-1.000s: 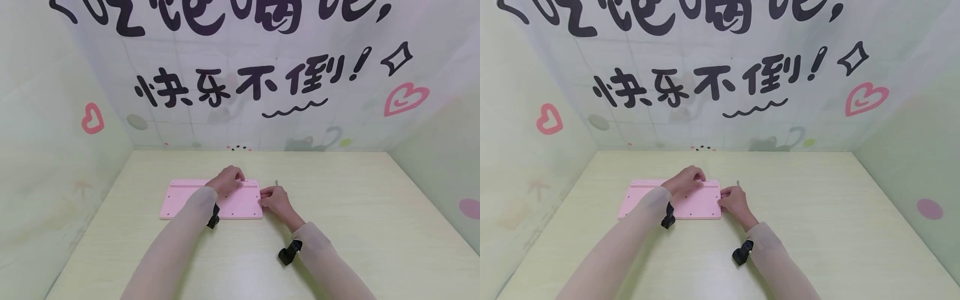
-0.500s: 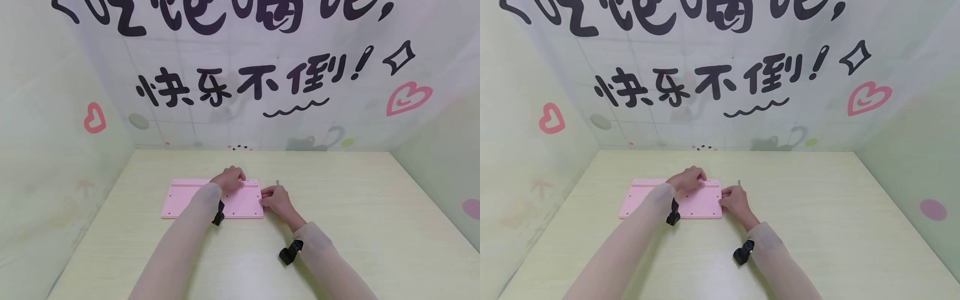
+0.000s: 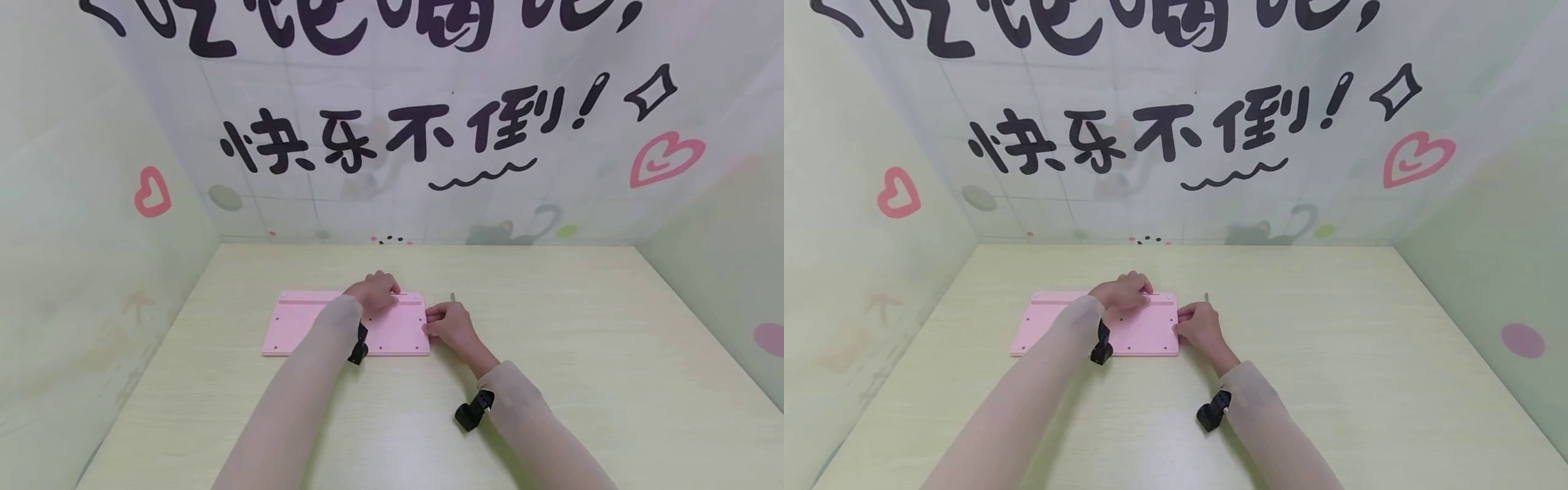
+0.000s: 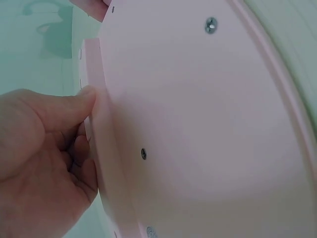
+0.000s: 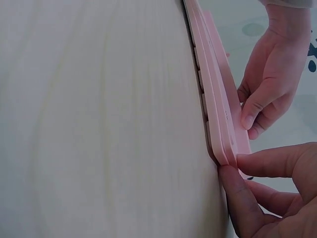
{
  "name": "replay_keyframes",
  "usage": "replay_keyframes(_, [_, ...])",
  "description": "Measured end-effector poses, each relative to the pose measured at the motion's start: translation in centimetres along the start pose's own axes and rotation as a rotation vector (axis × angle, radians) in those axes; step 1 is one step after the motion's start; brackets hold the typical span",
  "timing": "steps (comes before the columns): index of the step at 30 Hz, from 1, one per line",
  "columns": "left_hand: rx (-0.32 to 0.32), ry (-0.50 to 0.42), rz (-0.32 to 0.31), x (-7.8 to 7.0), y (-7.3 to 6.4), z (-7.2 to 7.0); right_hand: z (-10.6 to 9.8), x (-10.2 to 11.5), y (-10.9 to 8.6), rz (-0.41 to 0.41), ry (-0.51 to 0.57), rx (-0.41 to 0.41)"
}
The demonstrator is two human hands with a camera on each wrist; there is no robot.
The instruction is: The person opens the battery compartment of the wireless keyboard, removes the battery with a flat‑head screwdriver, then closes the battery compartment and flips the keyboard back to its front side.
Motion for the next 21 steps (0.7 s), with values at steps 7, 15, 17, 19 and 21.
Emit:
replay_keyframes(7, [0.014, -0.018, -0.012, -0.06, 0.01, -0.08, -0.01, 0.12, -0.04, -0.005, 0.002, 0.003])
replay_keyframes(15, [-0.003, -0.030, -0.013, -0.34, -0.11, -0.26, -0.04, 0.15, -0.06, 0.002, -0.001, -0.002])
replay_keyframes(17, [-0.008, -0.033, -0.009, -0.36, -0.15, -0.26, -0.04, 0.12, -0.06, 0.006, 0.000, -0.002])
replay_keyframes(19, [-0.015, -0.042, 0.000, -0.35, -0.18, -0.29, -0.02, 0.10, -0.04, 0.007, -0.005, -0.002])
replay_keyframes(21, [-0.031, -0.062, 0.009, -0.24, -0.21, -0.39, 0.01, 0.13, 0.05, 0.006, -0.004, -0.003])
Point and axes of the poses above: each hand's wrist, its own y-axis towards the middle knuckle, its own z-axis out of the palm, x = y × z, the point moved 8 cm from there along y, towards the middle knuckle, and after that the axes turned 2 degrees about z, right-handed, at the moved point
